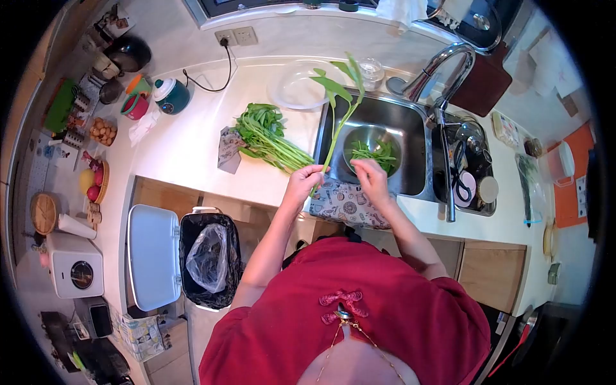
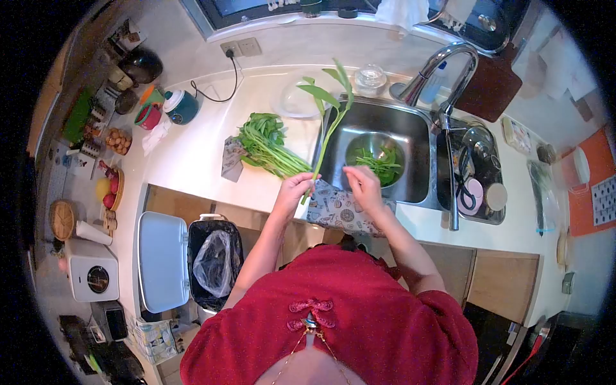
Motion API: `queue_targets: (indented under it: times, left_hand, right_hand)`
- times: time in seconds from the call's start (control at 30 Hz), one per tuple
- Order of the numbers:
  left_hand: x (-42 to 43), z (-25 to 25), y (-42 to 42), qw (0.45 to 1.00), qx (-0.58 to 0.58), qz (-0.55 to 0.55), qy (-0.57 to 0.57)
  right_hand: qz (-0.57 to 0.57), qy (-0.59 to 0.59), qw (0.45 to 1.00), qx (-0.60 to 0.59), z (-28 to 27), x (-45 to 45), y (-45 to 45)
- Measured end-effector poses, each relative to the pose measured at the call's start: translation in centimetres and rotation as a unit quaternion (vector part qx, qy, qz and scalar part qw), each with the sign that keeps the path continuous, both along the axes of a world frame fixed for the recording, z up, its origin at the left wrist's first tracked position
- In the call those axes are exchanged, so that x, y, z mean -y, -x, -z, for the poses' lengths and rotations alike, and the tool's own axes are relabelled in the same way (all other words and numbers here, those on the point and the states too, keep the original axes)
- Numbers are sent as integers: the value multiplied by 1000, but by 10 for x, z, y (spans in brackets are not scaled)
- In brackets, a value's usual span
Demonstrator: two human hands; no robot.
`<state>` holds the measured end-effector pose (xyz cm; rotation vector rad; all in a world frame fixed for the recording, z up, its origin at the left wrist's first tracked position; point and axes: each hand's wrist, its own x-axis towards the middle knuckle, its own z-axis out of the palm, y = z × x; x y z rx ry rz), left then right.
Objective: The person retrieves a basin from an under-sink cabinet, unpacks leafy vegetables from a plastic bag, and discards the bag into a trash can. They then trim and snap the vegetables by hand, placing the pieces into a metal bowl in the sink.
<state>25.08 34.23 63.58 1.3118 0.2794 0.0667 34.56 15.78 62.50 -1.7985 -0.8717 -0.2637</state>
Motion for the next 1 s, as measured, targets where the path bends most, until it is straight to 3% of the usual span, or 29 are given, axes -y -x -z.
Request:
queue_targets:
  times: [0.3,0.4,0.73,0.87,1.0]
  left_hand:
    - [7,-24,-11,998,5,51,-43]
    - [8,-34,-14,994,2,77,-75]
    - [9,-52,-29,990,2,81,-117]
    - [10,-53,-33,991,15,85,-100]
    - [12,-51,-39,994,16,75,-74]
  right_hand:
    - [102,-25,976,193,-75,24,-27]
    - [119,58,941,311,-93,27,-34]
    - [78,205,912,348,-91,36,-46]
    - [95,195,907,361,-89,34,-48]
    - [128,124,950,258,-69,28,-55]
